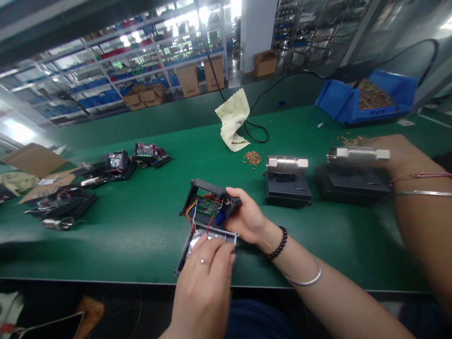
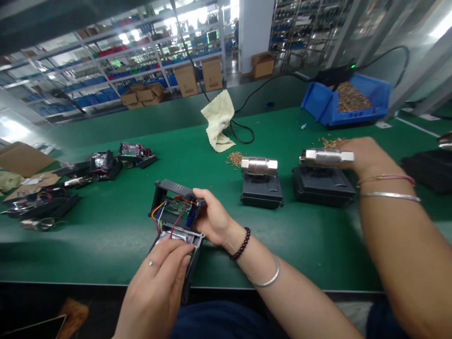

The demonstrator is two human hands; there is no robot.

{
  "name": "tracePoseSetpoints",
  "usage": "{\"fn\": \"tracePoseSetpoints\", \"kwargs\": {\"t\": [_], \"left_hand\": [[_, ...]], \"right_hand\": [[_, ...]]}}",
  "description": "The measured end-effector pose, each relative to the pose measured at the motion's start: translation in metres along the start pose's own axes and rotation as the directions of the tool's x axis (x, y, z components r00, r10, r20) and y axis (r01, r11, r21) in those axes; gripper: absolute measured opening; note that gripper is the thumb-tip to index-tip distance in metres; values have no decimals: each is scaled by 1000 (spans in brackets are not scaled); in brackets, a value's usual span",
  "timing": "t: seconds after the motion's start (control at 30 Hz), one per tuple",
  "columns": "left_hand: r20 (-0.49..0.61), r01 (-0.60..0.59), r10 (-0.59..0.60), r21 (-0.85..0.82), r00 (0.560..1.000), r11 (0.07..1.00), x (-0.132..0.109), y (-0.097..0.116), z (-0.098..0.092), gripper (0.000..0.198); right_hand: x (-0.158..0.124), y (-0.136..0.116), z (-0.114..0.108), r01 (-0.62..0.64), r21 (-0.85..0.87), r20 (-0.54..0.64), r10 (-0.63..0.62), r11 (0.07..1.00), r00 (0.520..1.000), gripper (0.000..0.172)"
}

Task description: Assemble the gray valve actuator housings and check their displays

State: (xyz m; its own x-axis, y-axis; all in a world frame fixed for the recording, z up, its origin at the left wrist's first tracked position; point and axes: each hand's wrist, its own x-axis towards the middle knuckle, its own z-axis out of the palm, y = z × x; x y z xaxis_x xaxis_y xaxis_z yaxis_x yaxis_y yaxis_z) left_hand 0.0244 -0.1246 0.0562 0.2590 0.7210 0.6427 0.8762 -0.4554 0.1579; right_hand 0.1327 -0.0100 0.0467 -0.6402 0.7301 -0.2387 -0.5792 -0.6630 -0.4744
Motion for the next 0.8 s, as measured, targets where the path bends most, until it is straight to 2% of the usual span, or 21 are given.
{"fn": "tracePoseSetpoints", "kwargs": {"t": [0.1,0.23,0.4,0.5,0.63,0.8], "left_hand": [[-4,45,-45,15,999,999,-6,-5,-8,22],[-74,58,-52,76,996,995,-7,-15,-11,19],[-116,46,-48,-20,992,999,-1,-14,-5,15],[-94,33,-39,-61,995,998,2,-5,-2,16],[-58,1,0,13,998,1000,2,5,2,15],[12,-23,22,51,1000,998,-2,6,4,22]], "right_hand": [[-1,0,2,-9,5,-29,9,1000,1000,28],[0,0,2,-17,29,-53,18,999,998,29],[2,1,-2,13,-16,-30,-13,1000,999,29],[3,1,-3,28,-26,-28,-29,999,999,28],[2,0,-2,15,-21,-30,-16,1000,999,27],[0,-1,2,10,-1,-72,-10,1000,997,27]]}}
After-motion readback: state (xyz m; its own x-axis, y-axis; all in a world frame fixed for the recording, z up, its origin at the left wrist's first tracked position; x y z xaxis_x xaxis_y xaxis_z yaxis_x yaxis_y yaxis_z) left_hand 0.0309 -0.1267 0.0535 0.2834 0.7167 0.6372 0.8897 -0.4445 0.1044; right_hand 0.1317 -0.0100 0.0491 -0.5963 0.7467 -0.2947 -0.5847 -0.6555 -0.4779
